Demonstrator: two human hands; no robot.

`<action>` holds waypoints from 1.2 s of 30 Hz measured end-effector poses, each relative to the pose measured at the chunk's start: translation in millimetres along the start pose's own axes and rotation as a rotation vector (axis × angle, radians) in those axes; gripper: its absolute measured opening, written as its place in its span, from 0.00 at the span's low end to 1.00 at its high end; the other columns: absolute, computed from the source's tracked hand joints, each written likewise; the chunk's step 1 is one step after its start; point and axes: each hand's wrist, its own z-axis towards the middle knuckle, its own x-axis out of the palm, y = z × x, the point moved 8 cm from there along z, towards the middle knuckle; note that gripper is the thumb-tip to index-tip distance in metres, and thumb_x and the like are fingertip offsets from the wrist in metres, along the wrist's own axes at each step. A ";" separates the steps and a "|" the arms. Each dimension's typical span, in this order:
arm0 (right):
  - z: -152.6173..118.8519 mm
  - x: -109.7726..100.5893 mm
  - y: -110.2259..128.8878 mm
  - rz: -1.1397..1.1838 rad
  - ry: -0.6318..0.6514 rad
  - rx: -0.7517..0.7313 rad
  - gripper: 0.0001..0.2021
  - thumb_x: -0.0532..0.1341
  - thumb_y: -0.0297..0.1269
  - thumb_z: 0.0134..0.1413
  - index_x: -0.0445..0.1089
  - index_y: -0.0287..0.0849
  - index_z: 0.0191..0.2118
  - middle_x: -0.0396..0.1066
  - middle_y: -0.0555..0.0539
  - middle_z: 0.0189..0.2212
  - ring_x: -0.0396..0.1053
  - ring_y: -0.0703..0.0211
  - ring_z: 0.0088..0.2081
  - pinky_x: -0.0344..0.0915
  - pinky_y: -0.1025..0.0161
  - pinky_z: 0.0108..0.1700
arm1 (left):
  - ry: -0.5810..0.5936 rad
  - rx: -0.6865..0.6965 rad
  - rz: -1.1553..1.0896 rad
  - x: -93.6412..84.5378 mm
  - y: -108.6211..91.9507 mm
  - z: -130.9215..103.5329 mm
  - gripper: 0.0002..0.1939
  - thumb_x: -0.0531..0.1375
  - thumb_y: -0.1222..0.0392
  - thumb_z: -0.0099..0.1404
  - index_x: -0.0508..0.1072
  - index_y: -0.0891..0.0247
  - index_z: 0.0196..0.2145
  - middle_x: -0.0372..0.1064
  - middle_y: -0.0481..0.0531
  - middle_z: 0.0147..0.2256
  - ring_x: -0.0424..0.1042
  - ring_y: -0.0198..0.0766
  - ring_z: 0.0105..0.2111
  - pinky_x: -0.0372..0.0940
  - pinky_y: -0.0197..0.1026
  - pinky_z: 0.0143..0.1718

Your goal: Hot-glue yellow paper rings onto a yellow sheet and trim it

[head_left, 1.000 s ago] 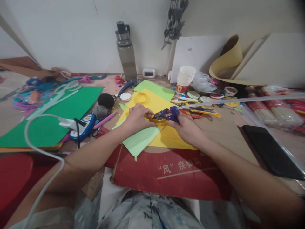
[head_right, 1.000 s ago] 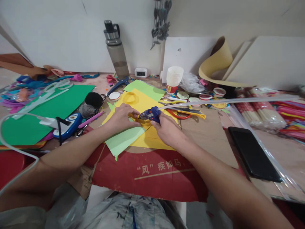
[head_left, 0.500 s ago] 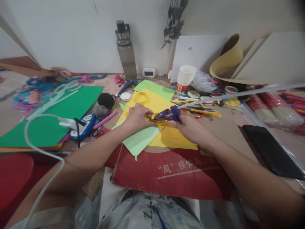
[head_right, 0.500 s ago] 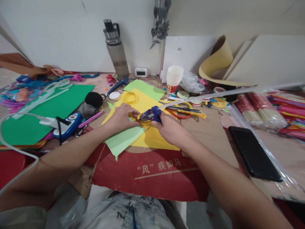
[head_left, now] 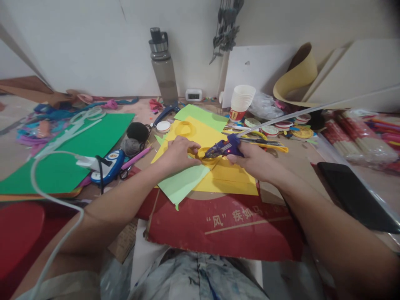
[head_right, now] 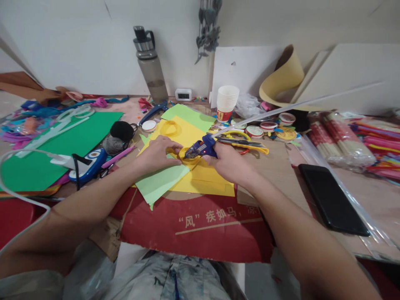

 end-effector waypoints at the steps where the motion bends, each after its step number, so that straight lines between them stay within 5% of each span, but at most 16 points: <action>1: 1.5 2.9 -0.8 0.007 0.025 0.009 0.07 0.60 0.37 0.58 0.73 0.42 0.39 0.76 0.45 0.35 0.72 0.52 0.40 0.66 0.59 0.45 | 0.001 -0.001 0.007 0.0 -0.8 0.0 0.21 0.70 0.51 0.55 0.79 0.56 0.46 0.78 0.53 0.42 0.67 0.53 0.53 0.58 0.57 0.55; 7: 11.0 8.2 -10.8 -0.020 0.191 0.111 0.09 0.58 0.39 0.60 0.69 0.41 0.31 0.73 0.46 0.30 0.67 0.58 0.30 0.61 0.63 0.33 | 0.025 -0.030 0.025 0.3 -3.8 -0.7 0.20 0.69 0.50 0.56 0.79 0.57 0.46 0.78 0.54 0.43 0.66 0.54 0.53 0.58 0.55 0.55; 17: 14.6 -21.6 -7.2 -0.264 0.174 0.082 0.09 0.61 0.42 0.57 0.69 0.44 0.30 0.76 0.44 0.34 0.70 0.53 0.34 0.62 0.61 0.35 | 0.023 -0.017 0.041 0.4 -4.7 -0.1 0.18 0.68 0.51 0.57 0.79 0.57 0.45 0.78 0.55 0.42 0.67 0.54 0.52 0.57 0.56 0.54; 26: 21.1 6.6 -7.4 -0.016 0.177 0.003 0.08 0.58 0.39 0.59 0.72 0.40 0.35 0.76 0.43 0.35 0.71 0.54 0.36 0.65 0.61 0.39 | 0.010 -0.010 0.050 2.7 -1.8 1.0 0.18 0.68 0.51 0.56 0.79 0.56 0.45 0.78 0.54 0.42 0.67 0.54 0.52 0.57 0.55 0.54; 36: 5.5 20.8 1.3 -0.047 -0.047 -0.034 0.16 0.57 0.37 0.63 0.70 0.39 0.53 0.76 0.37 0.51 0.72 0.45 0.51 0.66 0.55 0.51 | 0.010 -0.031 0.028 2.6 -3.3 -1.0 0.18 0.69 0.53 0.56 0.80 0.58 0.45 0.78 0.54 0.42 0.66 0.53 0.53 0.57 0.54 0.54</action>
